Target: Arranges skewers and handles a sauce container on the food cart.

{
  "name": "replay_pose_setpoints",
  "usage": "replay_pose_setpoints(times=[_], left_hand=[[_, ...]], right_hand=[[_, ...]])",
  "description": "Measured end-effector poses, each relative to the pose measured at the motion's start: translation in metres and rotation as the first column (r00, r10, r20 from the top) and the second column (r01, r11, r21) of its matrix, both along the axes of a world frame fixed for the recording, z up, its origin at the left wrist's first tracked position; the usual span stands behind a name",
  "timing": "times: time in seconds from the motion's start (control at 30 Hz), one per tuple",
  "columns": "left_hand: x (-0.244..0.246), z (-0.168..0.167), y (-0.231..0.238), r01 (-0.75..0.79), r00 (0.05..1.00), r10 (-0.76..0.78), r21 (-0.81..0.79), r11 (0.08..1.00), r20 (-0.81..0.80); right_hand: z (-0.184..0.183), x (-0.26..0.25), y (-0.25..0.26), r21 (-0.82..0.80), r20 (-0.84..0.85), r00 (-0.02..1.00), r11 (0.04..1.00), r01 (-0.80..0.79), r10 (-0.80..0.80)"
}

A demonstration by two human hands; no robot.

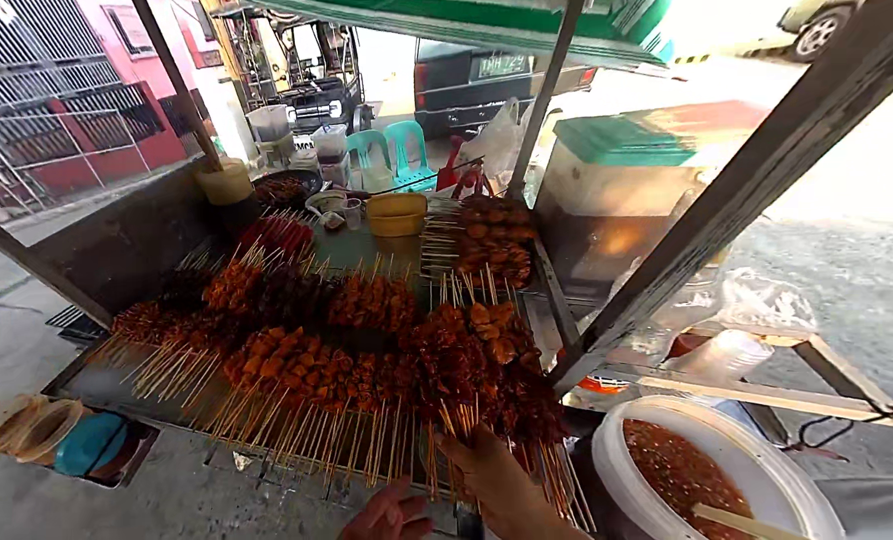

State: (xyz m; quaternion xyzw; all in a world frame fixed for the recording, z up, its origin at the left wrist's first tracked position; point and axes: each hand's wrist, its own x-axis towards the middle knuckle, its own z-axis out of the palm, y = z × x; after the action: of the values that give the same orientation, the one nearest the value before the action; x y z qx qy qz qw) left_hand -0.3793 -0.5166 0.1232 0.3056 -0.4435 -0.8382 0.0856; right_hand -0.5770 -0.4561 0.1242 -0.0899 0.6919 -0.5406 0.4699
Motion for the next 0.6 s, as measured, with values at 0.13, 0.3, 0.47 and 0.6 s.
replay_pose_setpoints(times=[0.13, 0.3, 0.47, 0.6], left_hand=[[-0.072, 0.010, -0.024, 0.096, 0.995, -0.099, 0.107, 0.990, 0.030], [-0.090, -0.018, -0.053, 0.222, 0.952, -0.284, 0.380, 0.898, 0.114], [-0.093, -0.018, -0.061, 0.203, 0.938, -0.309, 0.479, 0.854, 0.154], [-0.099, -0.017, -0.058, 0.100, 0.956, -0.231, 0.537, 0.837, 0.181]], right_hand=[[0.015, 0.011, -0.010, 0.049, -0.122, 0.992, 0.999, -0.021, 0.027], [0.014, 0.020, -0.021, 0.325, -0.142, 0.988, 0.946, -0.008, 0.057], [0.038, 0.017, -0.022, 0.613, -0.308, 0.912, 0.789, -0.026, 0.269], [0.032, 0.010, -0.016, 0.584, -0.363, 0.906, 0.811, 0.037, 0.220]])
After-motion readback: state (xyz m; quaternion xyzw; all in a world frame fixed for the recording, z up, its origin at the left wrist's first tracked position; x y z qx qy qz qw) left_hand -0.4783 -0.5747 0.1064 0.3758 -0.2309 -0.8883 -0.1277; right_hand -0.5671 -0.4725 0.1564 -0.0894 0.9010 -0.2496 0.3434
